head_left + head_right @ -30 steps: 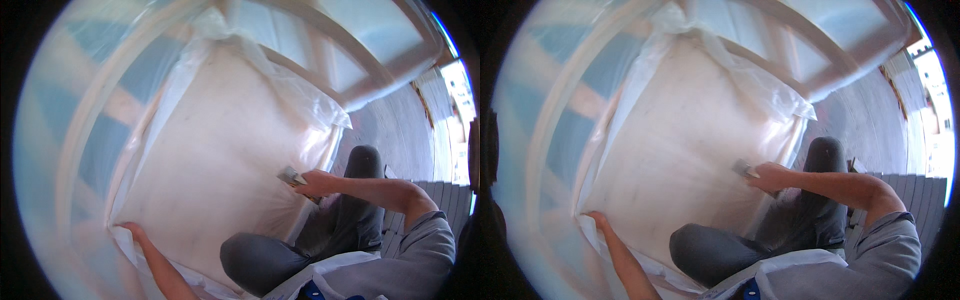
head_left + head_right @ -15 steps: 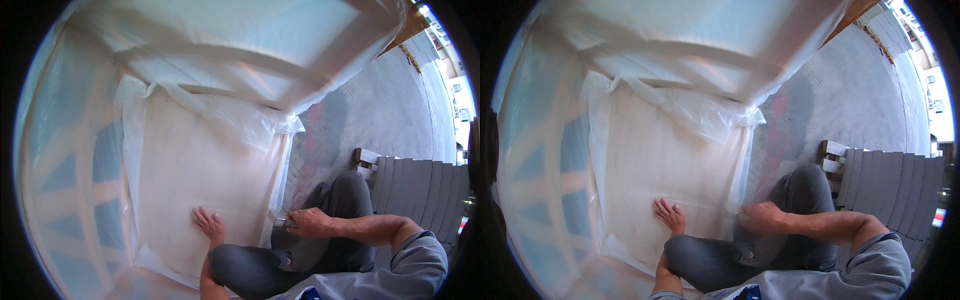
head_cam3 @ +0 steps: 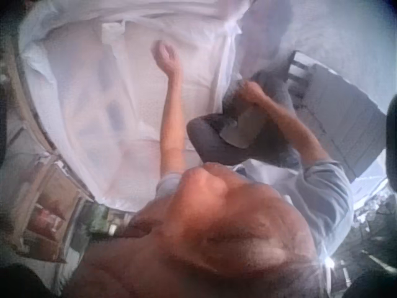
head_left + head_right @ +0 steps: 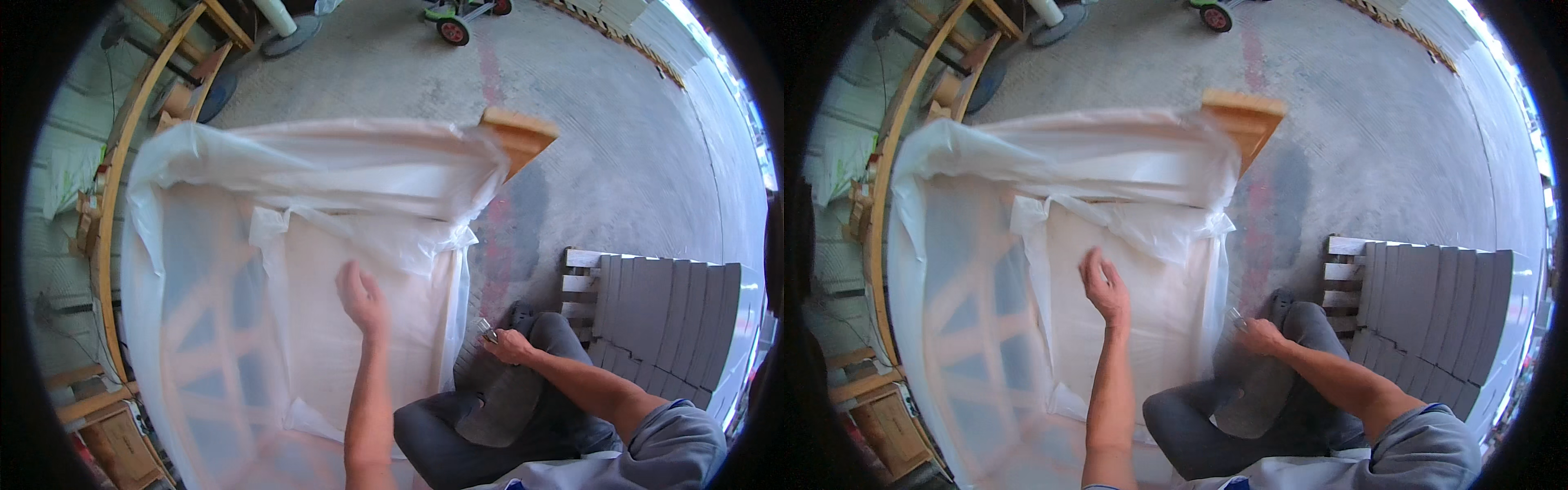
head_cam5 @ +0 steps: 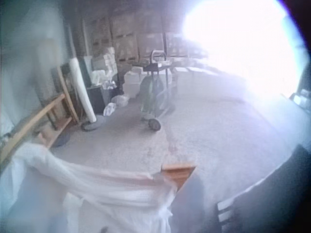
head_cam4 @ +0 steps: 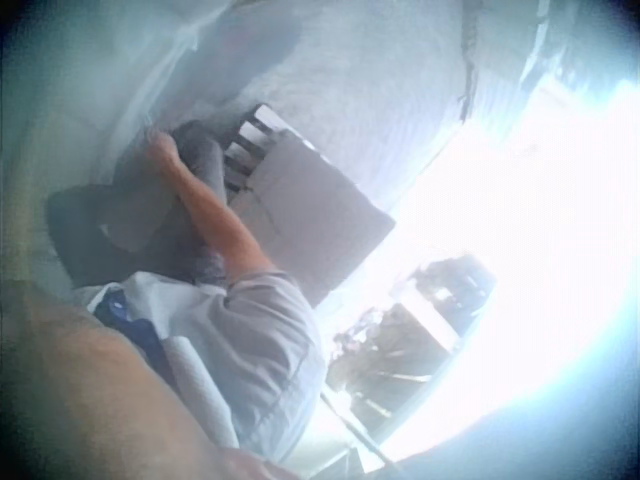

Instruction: The person smooths a white fabric sheet over a wooden frame using a metal scraper, then retrieves small wooden blocks from a shelf and places them under the frame to support it. The person continues smoothing the fabric and adjusting the blocks to secure the fabric in place.

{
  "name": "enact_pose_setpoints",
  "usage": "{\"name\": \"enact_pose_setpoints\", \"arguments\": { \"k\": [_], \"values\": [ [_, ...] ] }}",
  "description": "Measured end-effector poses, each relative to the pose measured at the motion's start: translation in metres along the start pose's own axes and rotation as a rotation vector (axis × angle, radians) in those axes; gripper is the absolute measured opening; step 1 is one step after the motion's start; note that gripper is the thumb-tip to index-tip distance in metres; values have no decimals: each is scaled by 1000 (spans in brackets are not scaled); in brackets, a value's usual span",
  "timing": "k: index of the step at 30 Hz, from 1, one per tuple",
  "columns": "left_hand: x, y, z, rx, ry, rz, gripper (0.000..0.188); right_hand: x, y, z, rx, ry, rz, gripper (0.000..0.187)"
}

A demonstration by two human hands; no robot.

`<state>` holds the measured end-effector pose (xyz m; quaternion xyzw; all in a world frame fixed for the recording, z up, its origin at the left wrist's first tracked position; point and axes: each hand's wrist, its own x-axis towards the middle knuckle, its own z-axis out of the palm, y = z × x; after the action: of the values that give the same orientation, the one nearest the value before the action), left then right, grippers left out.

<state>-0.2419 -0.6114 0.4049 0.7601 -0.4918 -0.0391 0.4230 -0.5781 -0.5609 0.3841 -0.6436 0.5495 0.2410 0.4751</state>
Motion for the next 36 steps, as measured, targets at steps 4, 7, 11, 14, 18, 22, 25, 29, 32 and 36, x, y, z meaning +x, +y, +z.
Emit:
{"name": "enact_pose_setpoints", "arguments": {
  "k": [4,7,11,14,18,22,25,29,32,36],
  "values": [
    [144,186,-33,-43,315,406,24,-57,14,-4,233,125,58,47],
    [227,256,-13,-11,113,307,24,-110,10,-23,455,65,73,43],
    [254,272,14,494,-346,-120,53,-162,6,-51,644,33,211,40],
    [253,270,22,629,-390,-196,61,-178,9,-79,703,-19,259,45],
    [253,275,24,727,-387,-172,53,-194,12,-137,748,35,240,38],
    [255,272,30,713,-375,-155,49,-183,16,-228,628,158,159,37],
    [256,264,32,695,-313,-78,40,-155,15,-291,545,253,124,35],
    [255,260,34,668,-242,-38,31,-105,10,-364,345,381,36,41],
    [257,260,36,632,-218,-47,28,-68,-1,-421,415,273,-23,42],
    [263,258,34,523,-128,-63,20,-15,-46,-479,59,276,-124,44]
  ]
}}
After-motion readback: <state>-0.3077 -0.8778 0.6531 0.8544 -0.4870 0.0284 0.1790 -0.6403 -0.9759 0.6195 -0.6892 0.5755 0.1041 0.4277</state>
